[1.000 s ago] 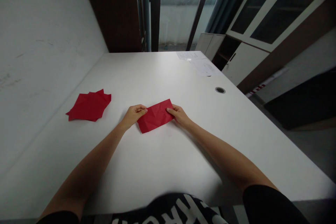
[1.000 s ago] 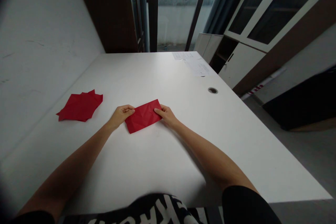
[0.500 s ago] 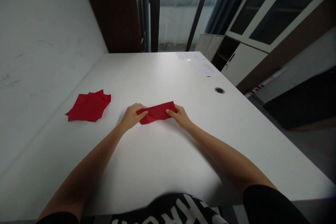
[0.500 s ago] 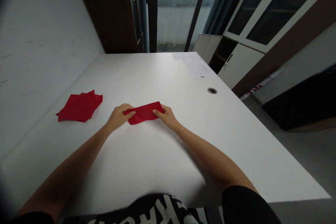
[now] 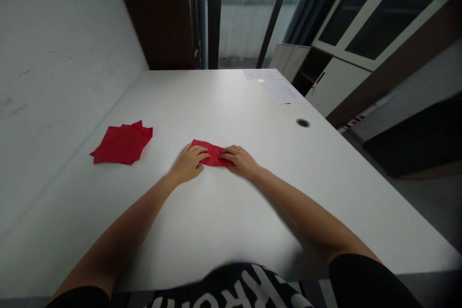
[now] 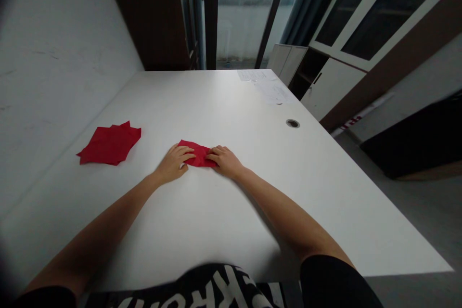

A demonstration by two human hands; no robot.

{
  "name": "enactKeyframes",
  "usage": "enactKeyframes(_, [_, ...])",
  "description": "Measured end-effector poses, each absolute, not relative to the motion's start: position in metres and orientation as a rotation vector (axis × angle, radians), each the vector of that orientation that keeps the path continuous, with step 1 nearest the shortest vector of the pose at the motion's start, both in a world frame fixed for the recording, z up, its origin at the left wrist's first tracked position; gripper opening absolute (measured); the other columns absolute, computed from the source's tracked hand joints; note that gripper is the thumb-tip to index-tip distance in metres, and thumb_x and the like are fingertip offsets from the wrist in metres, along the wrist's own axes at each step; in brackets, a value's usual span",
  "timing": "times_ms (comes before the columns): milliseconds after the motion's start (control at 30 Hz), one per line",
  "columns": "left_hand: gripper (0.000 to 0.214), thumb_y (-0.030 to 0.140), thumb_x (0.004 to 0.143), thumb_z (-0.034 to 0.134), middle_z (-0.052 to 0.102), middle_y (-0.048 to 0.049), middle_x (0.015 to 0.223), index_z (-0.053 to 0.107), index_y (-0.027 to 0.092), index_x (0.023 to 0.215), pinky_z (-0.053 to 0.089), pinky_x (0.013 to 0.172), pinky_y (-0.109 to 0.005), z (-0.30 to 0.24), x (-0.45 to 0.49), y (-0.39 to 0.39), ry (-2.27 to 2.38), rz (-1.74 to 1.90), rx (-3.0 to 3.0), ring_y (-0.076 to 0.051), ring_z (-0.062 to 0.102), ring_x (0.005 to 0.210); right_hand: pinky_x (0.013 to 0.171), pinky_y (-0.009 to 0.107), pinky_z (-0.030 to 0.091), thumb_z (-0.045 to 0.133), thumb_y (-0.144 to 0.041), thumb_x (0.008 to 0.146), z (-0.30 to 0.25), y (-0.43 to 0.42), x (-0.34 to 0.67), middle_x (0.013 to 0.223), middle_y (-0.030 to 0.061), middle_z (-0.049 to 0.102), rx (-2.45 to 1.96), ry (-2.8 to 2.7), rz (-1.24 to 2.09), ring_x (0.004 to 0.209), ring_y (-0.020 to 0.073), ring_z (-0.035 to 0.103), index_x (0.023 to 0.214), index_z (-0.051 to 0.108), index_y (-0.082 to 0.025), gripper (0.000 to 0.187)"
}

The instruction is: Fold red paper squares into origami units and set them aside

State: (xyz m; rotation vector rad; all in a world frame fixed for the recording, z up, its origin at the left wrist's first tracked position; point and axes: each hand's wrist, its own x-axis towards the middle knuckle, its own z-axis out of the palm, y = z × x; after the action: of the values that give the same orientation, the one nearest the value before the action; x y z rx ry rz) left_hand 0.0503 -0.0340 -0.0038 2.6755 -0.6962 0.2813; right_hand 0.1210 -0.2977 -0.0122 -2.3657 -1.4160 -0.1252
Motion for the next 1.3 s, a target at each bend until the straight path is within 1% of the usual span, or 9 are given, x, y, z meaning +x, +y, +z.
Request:
enactKeyframes(133, [0.037, 0.024, 0.083, 0.064, 0.061, -0.0065, 0.139, 0.069, 0.026, 0.12, 0.018, 0.125, -0.056, -0.006, 0.047, -0.038, -0.696, 0.245, 2.658, -0.028, 0.048, 0.135, 0.099, 0.039, 0.043, 0.06, -0.018, 0.091, -0.009, -0.3, 0.122, 0.123, 0.0113, 0.065, -2.315, -1.447, -0.121, 0.112, 0.0243, 0.057, 0.125, 0.069, -0.022, 0.035])
enactKeyframes(300, [0.025, 0.033, 0.087, 0.065, 0.064, -0.0076, 0.135, 0.069, 0.024, 0.109, 0.022, 0.122, -0.056, -0.006, 0.045, -0.043, -0.628, 0.203, 2.579, -0.028, 0.052, 0.131, 0.091, 0.035, 0.045, 0.057, -0.031, 0.098, -0.007, -0.299, 0.12, 0.104, 0.0101, 0.069, -2.177, -1.381, -0.04, 0.097, 0.0212, 0.06, 0.109, 0.073, -0.02, 0.022])
enactKeyframes(433, [0.017, 0.038, 0.091, 0.061, 0.066, -0.008, 0.131, 0.068, 0.022, 0.094, 0.029, 0.119, -0.055, -0.009, 0.047, -0.046, -0.533, 0.182, 2.503, -0.027, 0.054, 0.129, 0.078, 0.03, 0.043, 0.051, -0.038, 0.101, -0.009, -0.294, 0.119, 0.081, 0.0058, 0.066, -2.229, -1.157, -0.063, 0.08, 0.0181, 0.057, 0.087, 0.07, -0.019, 0.031])
enactKeyframes(533, [0.018, 0.035, 0.094, 0.057, 0.068, -0.0069, 0.129, 0.067, 0.022, 0.087, 0.031, 0.118, -0.053, -0.011, 0.05, -0.048, -0.473, 0.186, 2.456, -0.026, 0.056, 0.127, 0.071, 0.028, 0.039, 0.052, -0.039, 0.1, -0.012, -0.287, 0.12, 0.074, 0.0031, 0.063, -2.332, -0.987, -0.085, 0.074, 0.0166, 0.055, 0.081, 0.068, -0.019, 0.031])
enactKeyframes(700, [0.019, 0.029, 0.093, 0.056, 0.069, -0.007, 0.126, 0.068, 0.022, 0.08, 0.04, 0.111, -0.048, -0.014, 0.054, -0.051, -0.418, 0.243, 2.446, -0.025, 0.06, 0.12, 0.071, 0.028, 0.039, 0.057, -0.04, 0.097, -0.014, -0.28, 0.121, 0.084, 0.004, 0.069, -2.449, -0.843, -0.121, 0.078, 0.0178, 0.059, 0.1, 0.069, -0.021, 0.022])
enactKeyframes(900, [0.017, 0.027, 0.088, 0.065, 0.069, -0.0087, 0.12, 0.065, 0.02, 0.072, 0.043, 0.106, -0.049, -0.017, 0.055, -0.049, -0.368, 0.36, 2.526, -0.027, 0.058, 0.117, 0.078, 0.031, 0.044, 0.059, -0.037, 0.097, -0.018, -0.278, 0.119, 0.098, 0.0063, 0.071, -2.499, -0.807, -0.126, 0.089, 0.0208, 0.062, 0.125, 0.062, -0.023, 0.032])
enactKeyframes(1033, [0.005, 0.022, 0.087, 0.065, 0.067, -0.0084, 0.12, 0.069, 0.021, 0.09, 0.044, 0.108, -0.048, -0.017, 0.054, -0.05, -0.394, 0.373, 2.546, -0.027, 0.057, 0.119, 0.084, 0.033, 0.046, 0.059, -0.031, 0.096, -0.018, -0.278, 0.117, 0.106, 0.0091, 0.066, -2.556, -0.886, -0.197, 0.101, 0.0232, 0.058, 0.126, 0.064, -0.023, 0.031])
enactKeyframes(1167, [0.033, 0.016, 0.093, 0.05, 0.063, -0.0062, 0.135, 0.068, 0.024, 0.119, 0.038, 0.115, -0.048, -0.02, 0.054, -0.052, -0.574, 0.323, 2.58, -0.024, 0.053, 0.13, 0.086, 0.035, 0.047, 0.054, -0.029, 0.099, -0.016, -0.279, 0.115, 0.106, 0.0113, 0.063, -2.591, -0.987, -0.272, 0.1, 0.0242, 0.054, 0.114, 0.071, -0.022, 0.024])
enactKeyframes(1300, [0.043, 0.021, 0.099, 0.04, 0.057, -0.0035, 0.147, 0.059, 0.027, 0.137, 0.03, 0.12, -0.051, -0.027, 0.054, -0.051, -0.674, 0.192, 2.652, -0.025, 0.045, 0.14, 0.091, 0.039, 0.045, 0.049, -0.028, 0.102, -0.014, -0.281, 0.11, 0.114, 0.0128, 0.066, -2.545, -1.215, -0.304, 0.105, 0.0253, 0.055, 0.118, 0.071, -0.022, 0.028])
